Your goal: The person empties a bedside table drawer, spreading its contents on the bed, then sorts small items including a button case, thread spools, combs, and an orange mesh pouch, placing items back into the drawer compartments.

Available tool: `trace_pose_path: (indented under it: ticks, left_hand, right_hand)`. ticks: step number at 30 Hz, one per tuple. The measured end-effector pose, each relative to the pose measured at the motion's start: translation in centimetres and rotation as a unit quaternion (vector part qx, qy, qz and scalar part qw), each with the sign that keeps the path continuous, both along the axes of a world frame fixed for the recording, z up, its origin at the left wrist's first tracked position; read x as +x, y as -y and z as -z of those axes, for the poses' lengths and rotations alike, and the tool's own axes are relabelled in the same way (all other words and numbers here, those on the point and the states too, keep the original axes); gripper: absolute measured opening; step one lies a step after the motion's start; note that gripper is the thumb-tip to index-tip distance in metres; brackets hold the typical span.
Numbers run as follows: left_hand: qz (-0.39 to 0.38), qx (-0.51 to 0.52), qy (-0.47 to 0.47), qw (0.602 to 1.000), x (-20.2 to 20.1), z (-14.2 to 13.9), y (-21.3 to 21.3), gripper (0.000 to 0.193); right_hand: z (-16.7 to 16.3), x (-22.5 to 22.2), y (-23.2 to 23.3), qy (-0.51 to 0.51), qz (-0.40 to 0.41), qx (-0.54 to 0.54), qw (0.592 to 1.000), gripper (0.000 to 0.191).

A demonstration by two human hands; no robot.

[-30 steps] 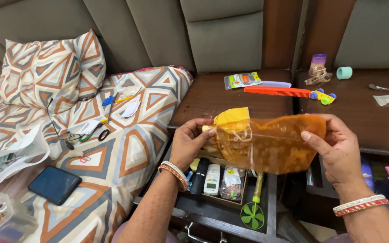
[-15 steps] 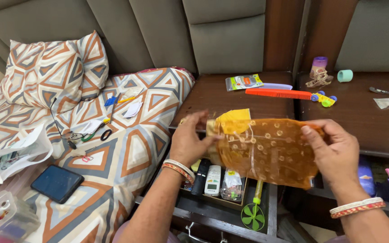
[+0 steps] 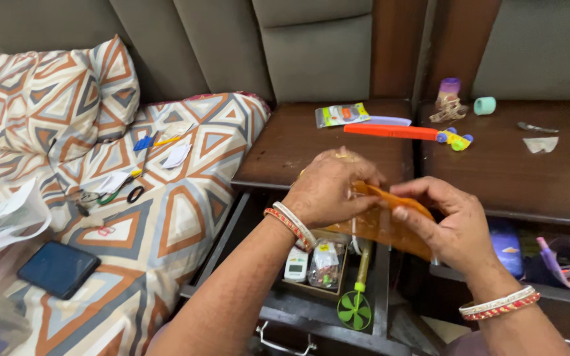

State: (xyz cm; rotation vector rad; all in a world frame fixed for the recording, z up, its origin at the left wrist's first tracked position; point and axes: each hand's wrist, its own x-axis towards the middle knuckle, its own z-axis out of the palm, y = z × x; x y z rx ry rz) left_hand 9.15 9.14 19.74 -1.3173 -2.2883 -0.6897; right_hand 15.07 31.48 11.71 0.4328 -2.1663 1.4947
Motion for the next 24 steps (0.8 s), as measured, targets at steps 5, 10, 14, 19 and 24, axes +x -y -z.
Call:
trace_pose_path:
  ticks: [5,10,14,19,24]
  left_hand:
    - [0.004,0.202,0.249,0.947,-0.9,-1.0,-0.3,0.024]
    - [0.133,0.349,0.427,0.824,-3.0,-0.3,0.2,0.027]
    - [0.102,0.392,0.471,0.784,-4.4,1.9,0.4,0.033]
    - [-0.031,0.38,0.636,0.671,-5.0,4.6,1.9,0.045]
    - [0.031,0.27,0.612,0.743,-3.9,8.7,3.7,0.054]
  right_hand:
    - [0.0,-1.0,-2.2,0.029,-0.081,-0.098,0.991,0.091]
    - [1.7,-1.8,-4.0,0.096,-0.15,-0.195,0.965,0.095]
    - [4.5,-2.8,-3.1,0.22,-0.167,-0.128,0.953,0.064]
    - [6.5,-4.8,-2.4,0.317,-0.137,-0.284,0.894,0.038]
    - [7.1,-5.9,-3.1,0.217,-0.064,-0.249,0.942,0.044]
